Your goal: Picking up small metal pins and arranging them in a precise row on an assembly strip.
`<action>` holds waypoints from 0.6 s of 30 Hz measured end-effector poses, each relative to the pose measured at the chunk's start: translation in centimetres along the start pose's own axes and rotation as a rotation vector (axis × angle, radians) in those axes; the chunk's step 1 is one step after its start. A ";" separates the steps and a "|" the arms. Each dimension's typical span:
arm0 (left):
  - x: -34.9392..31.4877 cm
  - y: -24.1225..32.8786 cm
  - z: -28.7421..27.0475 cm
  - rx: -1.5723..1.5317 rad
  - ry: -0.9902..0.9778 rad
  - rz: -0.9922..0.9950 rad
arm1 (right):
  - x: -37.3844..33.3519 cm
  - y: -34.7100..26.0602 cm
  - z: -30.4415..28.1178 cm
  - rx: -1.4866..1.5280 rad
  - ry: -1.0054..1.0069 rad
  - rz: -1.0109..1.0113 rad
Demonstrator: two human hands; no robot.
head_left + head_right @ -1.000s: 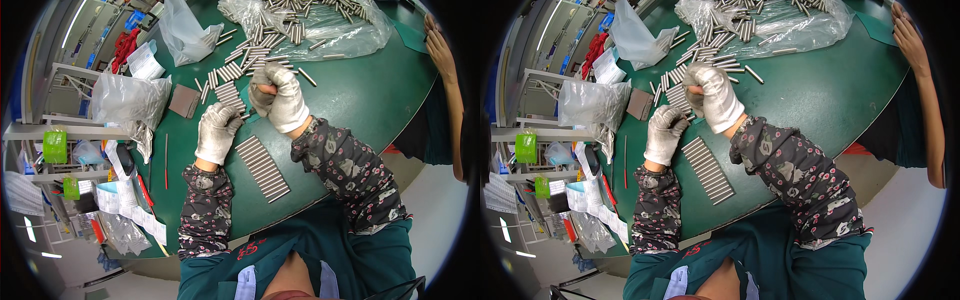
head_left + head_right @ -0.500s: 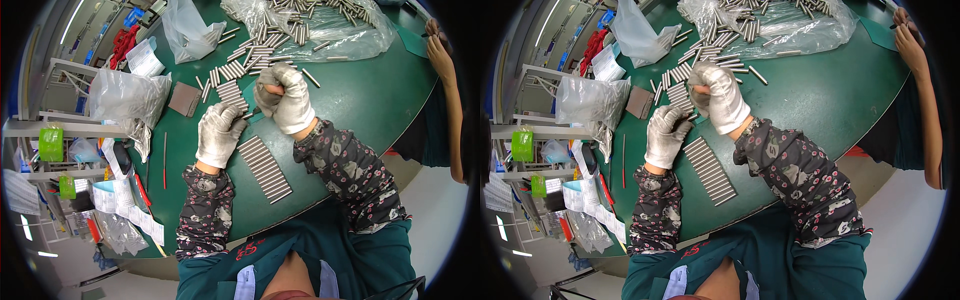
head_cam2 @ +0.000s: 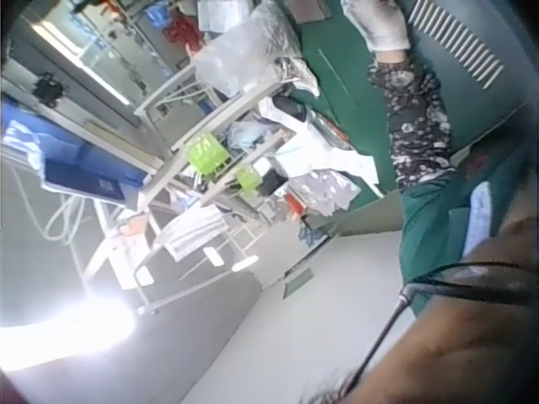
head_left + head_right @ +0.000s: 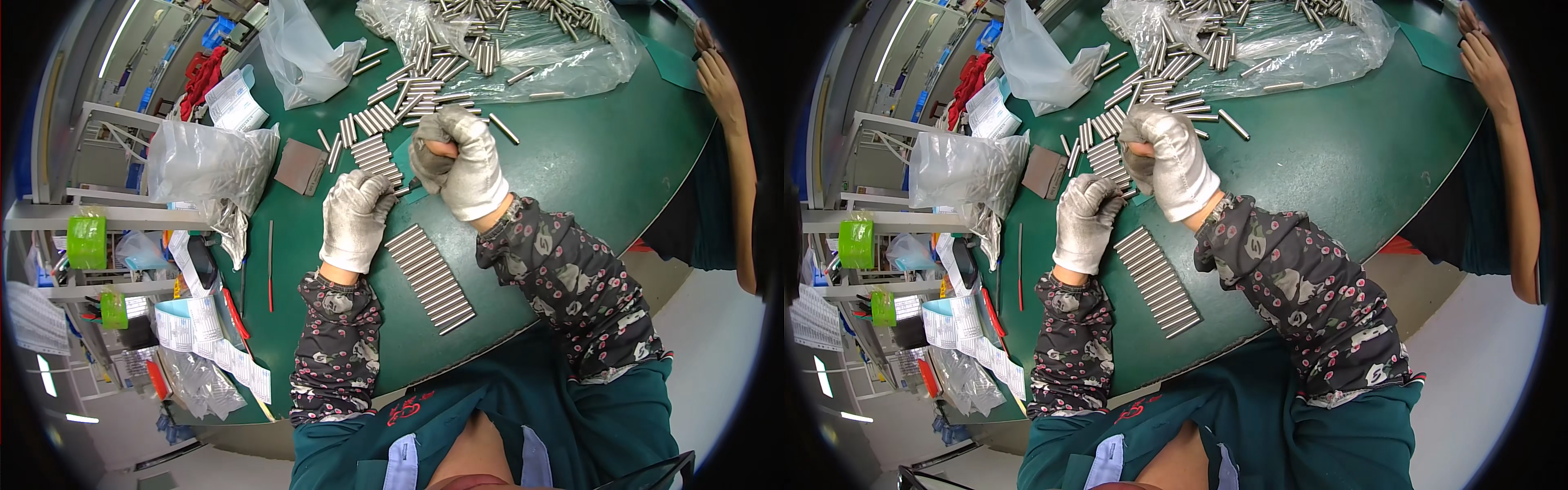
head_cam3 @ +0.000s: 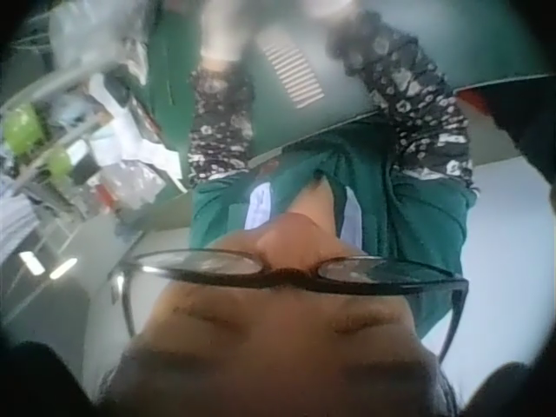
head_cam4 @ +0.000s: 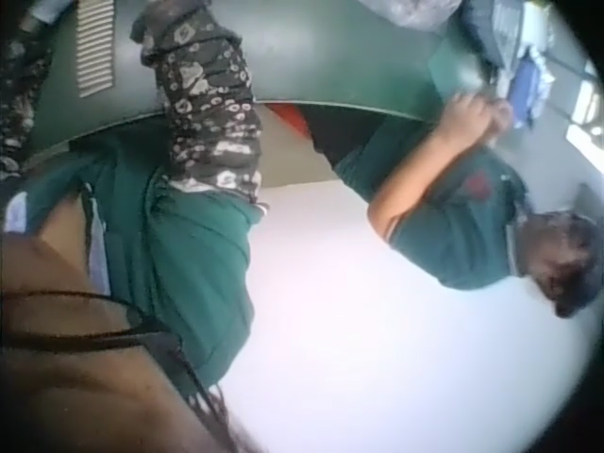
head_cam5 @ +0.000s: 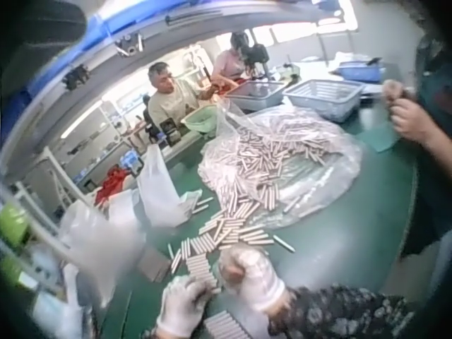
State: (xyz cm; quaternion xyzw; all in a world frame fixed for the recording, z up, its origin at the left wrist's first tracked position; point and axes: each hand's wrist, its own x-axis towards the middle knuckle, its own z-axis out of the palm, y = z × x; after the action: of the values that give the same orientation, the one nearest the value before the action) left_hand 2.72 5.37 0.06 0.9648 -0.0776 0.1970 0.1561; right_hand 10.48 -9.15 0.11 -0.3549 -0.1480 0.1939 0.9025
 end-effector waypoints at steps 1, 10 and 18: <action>0.0 0.1 0.0 -0.001 -0.002 -0.002 | 0.0 0.1 0.0 -0.001 0.038 0.000; 0.1 0.2 0.0 -0.030 0.007 0.008 | 0.1 0.3 0.0 0.006 0.082 -0.040; 0.2 0.0 0.1 -0.084 0.016 0.010 | 0.0 -0.5 0.2 -0.006 -0.001 0.009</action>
State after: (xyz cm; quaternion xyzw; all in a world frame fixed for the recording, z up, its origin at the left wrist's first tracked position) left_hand 2.91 5.32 0.02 0.9554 -0.0896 0.2020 0.1962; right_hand 10.49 -9.39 0.56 -0.3582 -0.1477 0.1977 0.9004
